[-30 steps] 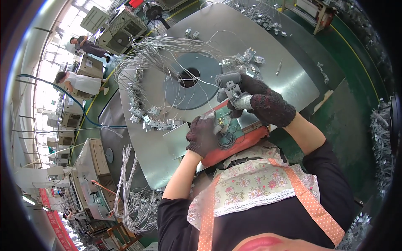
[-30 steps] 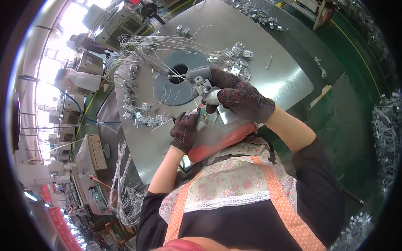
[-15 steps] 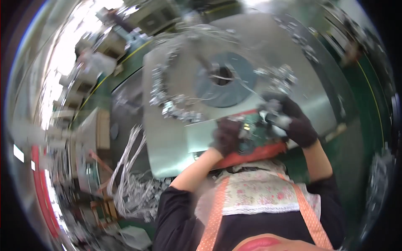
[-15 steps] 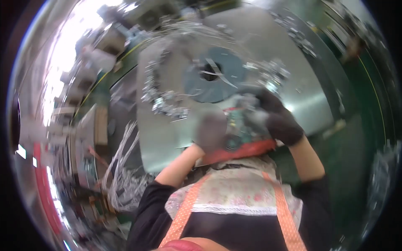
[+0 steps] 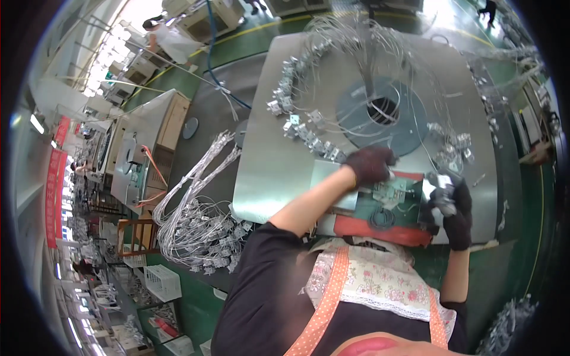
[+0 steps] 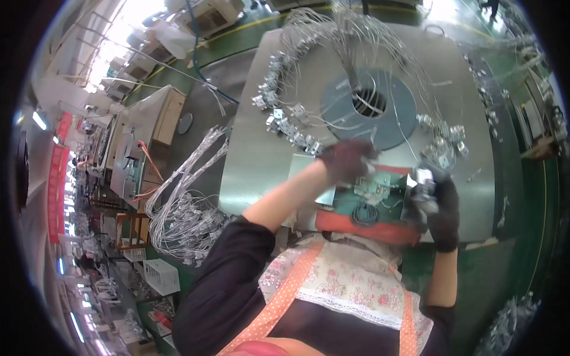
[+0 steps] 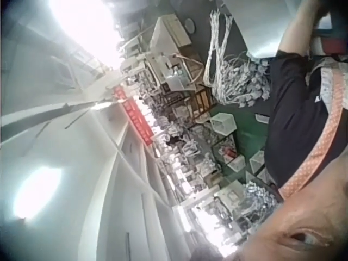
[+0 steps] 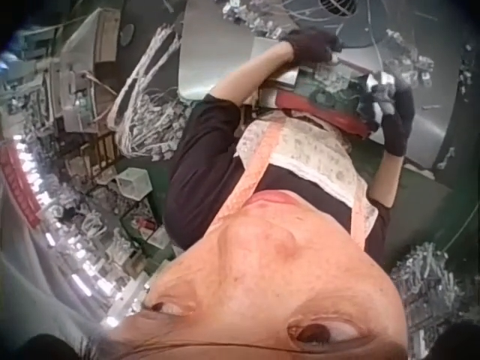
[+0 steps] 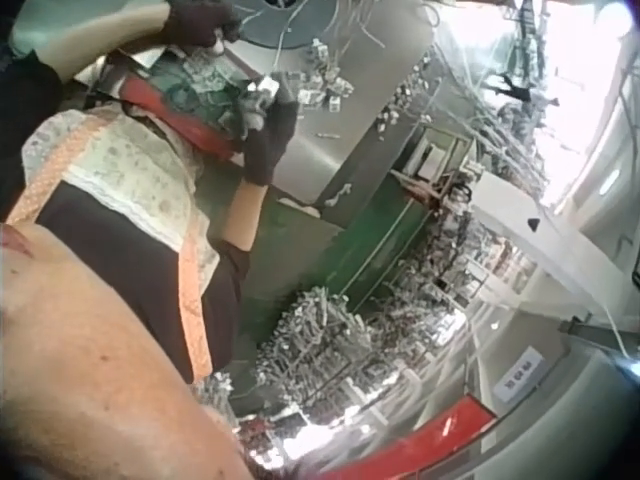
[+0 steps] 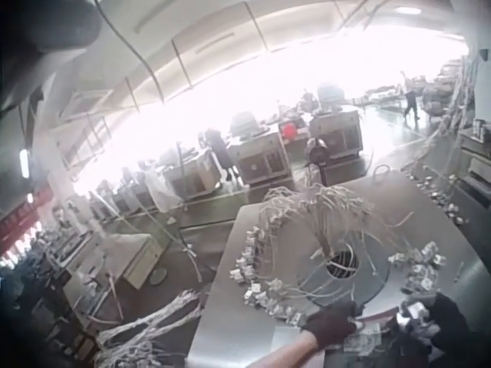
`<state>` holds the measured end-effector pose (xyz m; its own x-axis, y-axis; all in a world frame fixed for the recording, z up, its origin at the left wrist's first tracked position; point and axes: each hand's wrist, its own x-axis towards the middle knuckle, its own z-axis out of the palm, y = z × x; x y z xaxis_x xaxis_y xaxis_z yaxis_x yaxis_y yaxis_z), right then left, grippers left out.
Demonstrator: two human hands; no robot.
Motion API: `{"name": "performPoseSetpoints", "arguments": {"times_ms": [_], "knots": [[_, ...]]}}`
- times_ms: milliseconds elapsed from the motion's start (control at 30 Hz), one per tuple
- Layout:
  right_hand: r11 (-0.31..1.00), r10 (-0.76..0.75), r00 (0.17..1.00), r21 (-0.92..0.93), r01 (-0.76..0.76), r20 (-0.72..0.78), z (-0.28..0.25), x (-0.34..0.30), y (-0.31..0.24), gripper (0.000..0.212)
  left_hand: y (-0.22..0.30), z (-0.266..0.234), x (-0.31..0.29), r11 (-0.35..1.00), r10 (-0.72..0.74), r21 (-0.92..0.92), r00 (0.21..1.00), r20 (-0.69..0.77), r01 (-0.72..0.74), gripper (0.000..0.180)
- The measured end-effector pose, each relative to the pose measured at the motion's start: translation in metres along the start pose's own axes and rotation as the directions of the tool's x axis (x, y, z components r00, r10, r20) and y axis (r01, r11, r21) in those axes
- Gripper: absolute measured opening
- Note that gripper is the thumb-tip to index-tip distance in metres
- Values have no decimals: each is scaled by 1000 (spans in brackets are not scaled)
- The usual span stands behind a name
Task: The person picks up a wire and a metal component, joins them together at a machine, and places the assembled unit onto a rotating table, repeating this process several times.
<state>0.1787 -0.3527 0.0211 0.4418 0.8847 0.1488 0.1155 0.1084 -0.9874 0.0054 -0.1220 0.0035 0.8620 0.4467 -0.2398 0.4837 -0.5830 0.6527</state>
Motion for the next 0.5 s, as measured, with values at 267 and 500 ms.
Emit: {"name": "performPoseSetpoints", "arguments": {"times_ms": [267,500], "knots": [[476,-308,800,-644,598,515,55,48,34,33,-135,-27,22,667,-81,682,939,-334,300,27],[395,-61,765,-688,609,641,76,56,42,28,-108,-43,-6,835,-195,503,975,-105,221,32]]}}
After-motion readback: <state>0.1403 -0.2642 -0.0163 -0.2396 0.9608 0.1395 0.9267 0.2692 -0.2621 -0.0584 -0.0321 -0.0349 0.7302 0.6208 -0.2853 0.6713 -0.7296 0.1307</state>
